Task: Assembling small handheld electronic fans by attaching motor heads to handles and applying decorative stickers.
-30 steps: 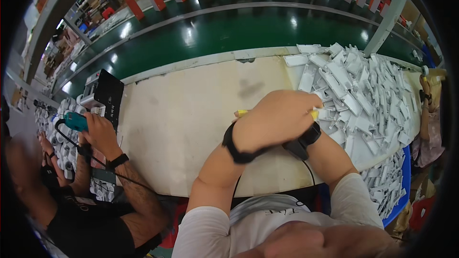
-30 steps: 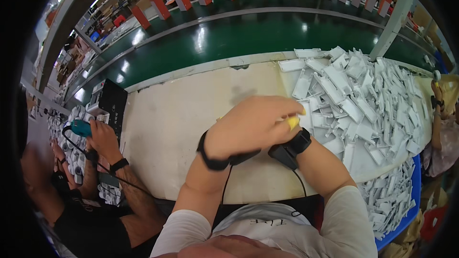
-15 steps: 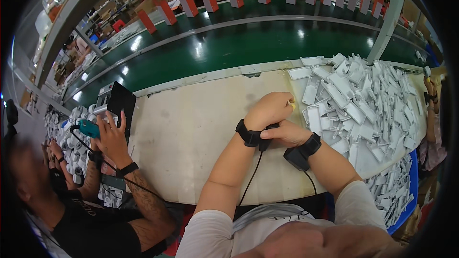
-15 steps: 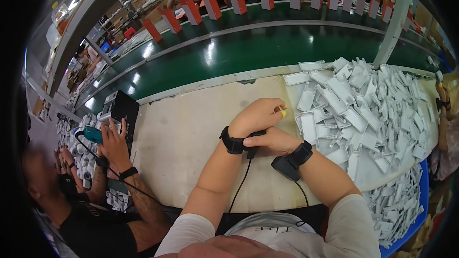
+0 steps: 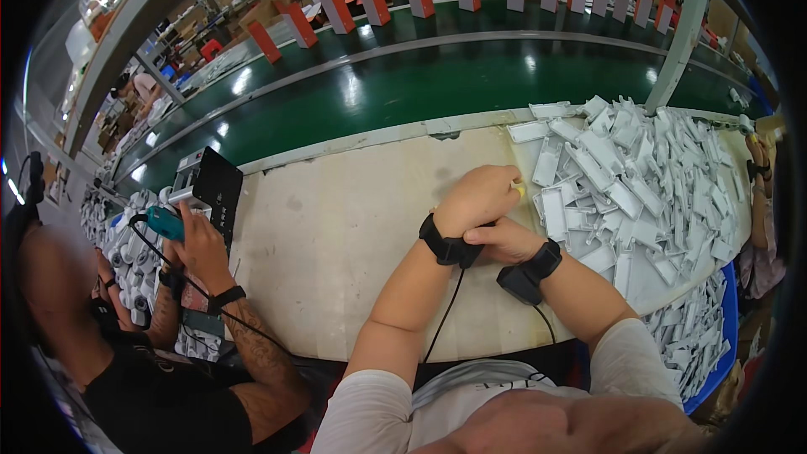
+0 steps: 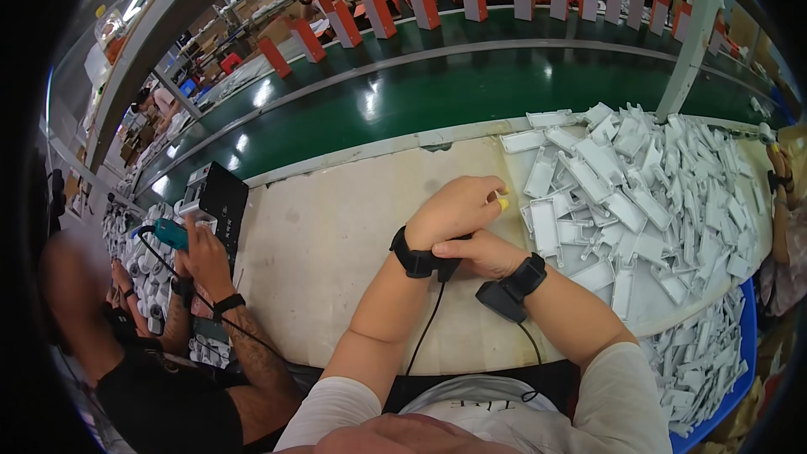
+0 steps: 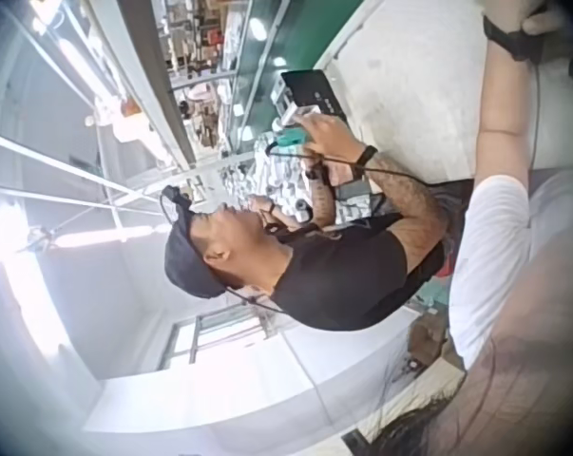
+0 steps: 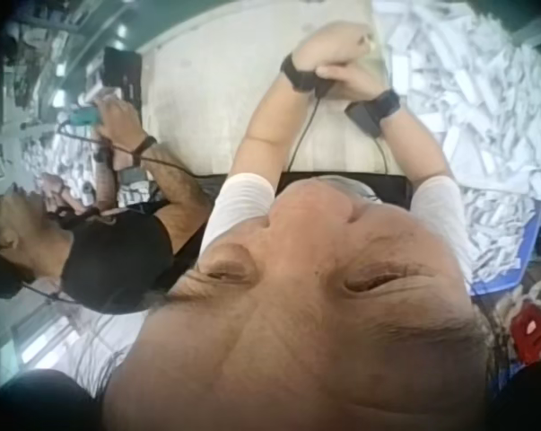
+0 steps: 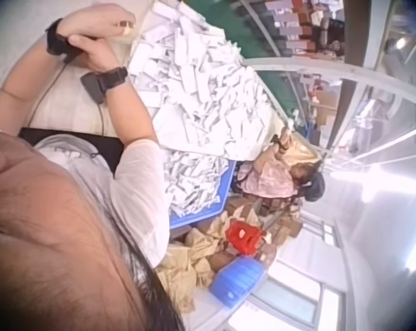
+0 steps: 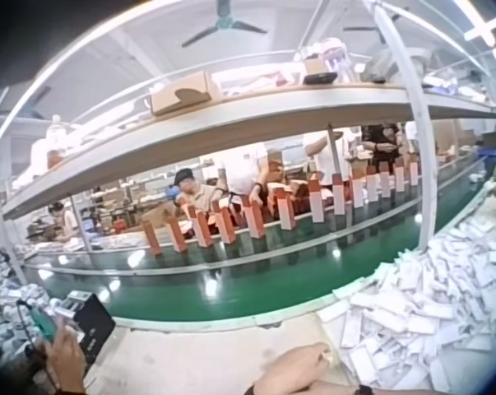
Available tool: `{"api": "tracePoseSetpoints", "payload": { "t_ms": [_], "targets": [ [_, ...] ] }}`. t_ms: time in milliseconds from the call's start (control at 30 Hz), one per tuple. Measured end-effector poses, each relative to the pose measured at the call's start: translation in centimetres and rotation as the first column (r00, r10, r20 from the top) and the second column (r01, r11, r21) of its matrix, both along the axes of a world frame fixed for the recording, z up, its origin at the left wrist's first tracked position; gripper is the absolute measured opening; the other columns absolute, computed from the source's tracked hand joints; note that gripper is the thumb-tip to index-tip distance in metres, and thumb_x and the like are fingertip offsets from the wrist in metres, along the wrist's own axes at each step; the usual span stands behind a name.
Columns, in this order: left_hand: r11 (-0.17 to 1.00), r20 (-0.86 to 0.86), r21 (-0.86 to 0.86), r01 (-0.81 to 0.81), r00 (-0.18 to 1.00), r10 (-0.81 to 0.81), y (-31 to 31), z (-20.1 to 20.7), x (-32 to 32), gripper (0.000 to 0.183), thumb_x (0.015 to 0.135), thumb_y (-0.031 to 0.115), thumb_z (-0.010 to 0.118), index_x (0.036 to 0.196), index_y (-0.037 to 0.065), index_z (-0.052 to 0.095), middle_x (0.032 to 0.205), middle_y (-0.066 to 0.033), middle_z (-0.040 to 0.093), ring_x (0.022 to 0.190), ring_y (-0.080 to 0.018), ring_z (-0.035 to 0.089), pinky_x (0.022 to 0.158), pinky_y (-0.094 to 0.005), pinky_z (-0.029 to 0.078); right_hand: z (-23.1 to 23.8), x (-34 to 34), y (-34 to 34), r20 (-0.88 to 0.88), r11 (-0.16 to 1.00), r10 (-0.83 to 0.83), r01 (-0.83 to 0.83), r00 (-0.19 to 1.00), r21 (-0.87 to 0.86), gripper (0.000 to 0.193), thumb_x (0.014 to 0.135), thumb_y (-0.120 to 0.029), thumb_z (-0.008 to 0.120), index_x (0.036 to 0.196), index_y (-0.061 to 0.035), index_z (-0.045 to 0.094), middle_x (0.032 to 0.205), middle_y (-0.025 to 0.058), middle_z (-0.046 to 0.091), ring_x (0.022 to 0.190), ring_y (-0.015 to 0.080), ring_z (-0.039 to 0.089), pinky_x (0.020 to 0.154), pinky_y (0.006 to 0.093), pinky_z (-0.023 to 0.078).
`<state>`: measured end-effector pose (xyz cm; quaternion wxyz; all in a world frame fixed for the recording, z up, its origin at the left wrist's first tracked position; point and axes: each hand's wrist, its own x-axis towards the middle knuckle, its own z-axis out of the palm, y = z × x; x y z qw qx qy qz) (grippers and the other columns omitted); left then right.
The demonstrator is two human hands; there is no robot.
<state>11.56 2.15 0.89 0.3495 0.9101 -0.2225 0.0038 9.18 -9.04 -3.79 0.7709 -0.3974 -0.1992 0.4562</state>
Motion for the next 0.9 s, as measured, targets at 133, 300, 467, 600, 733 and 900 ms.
{"api": "tracePoseSetpoints", "payload": {
  "t_ms": [133,300,467,600,733,900],
  "targets": [
    [1.0,-0.01,0.006,-0.011,1.0,0.011,-0.1,0.3,-0.2,0.033,0.077,0.015,0.05,0.102,-0.004,0.059,0.084,-0.0213,0.063,0.075,-0.0359,0.06,0.069,-0.0392,0.048,0.1,0.1,0.0,0.012,1.0,0.021,-0.021,1.0,0.007,0.052,0.08,-0.015,0.068,0.124,-0.0007,0.045,0.12,0.0088,0.052,0.112,0.0198,0.049,0.096,0.0354,0.04],
    [1.0,0.019,-0.012,-0.009,1.0,0.009,0.0,0.0,-0.2,0.034,0.077,0.015,0.05,0.103,-0.004,0.059,0.083,-0.021,0.063,0.075,-0.0361,0.06,0.069,-0.039,0.048,0.2,0.1,0.0,0.026,0.999,0.034,-0.033,0.999,-0.011,0.053,0.079,-0.015,0.069,0.124,-0.0008,0.045,0.12,0.0091,0.052,0.112,0.0199,0.049,0.095,0.0352,0.04],
    [1.0,-0.009,0.023,-0.008,1.0,0.008,-0.2,0.2,-0.1,0.033,0.077,0.015,0.05,0.103,-0.004,0.059,0.084,-0.0211,0.063,0.075,-0.0362,0.06,0.068,-0.0391,0.048,0.3,0.2,-0.2,0.011,0.997,0.05,-0.049,0.999,-0.056,0.061,0.078,-0.015,0.068,0.13,-0.0016,0.039,0.129,0.0094,0.046,0.12,0.022,0.043,0.102,0.0387,0.033],
    [1.0,-0.003,0.018,-0.005,1.0,0.005,-0.1,0.3,-0.2,0.034,0.076,0.015,0.05,0.103,-0.004,0.059,0.084,-0.0209,0.063,0.075,-0.0362,0.06,0.068,-0.0392,0.048,0.3,0.2,-0.1,0.037,0.998,0.049,-0.047,0.998,-0.053,0.061,0.078,-0.015,0.068,0.13,-0.0016,0.039,0.13,0.0097,0.046,0.12,0.0221,0.043,0.102,0.0388,0.033],
    [1.0,-0.003,0.021,-0.013,1.0,0.013,-0.1,0.0,0.0,0.034,0.076,0.016,0.05,0.102,-0.004,0.059,0.083,-0.0209,0.063,0.074,-0.036,0.06,0.067,-0.0392,0.048,0.3,0.2,-0.1,0.049,0.998,0.042,-0.04,0.998,-0.04,0.058,0.079,-0.016,0.069,0.128,-0.0014,0.041,0.126,0.0095,0.048,0.117,0.0212,0.045,0.099,0.037,0.037],
    [1.0,-0.011,0.01,-0.024,1.0,0.024,0.1,0.3,-0.2,0.034,0.076,0.016,0.051,0.102,-0.004,0.059,0.082,-0.0209,0.063,0.074,-0.0356,0.06,0.067,-0.0388,0.048,1.0,-0.1,-0.3,0.06,0.999,0.012,-0.009,0.998,-0.05,0.054,0.08,-0.017,0.069,0.125,-0.0013,0.044,0.123,0.0091,0.05,0.114,0.0201,0.047,0.096,0.0352,0.04]
  ]
}}
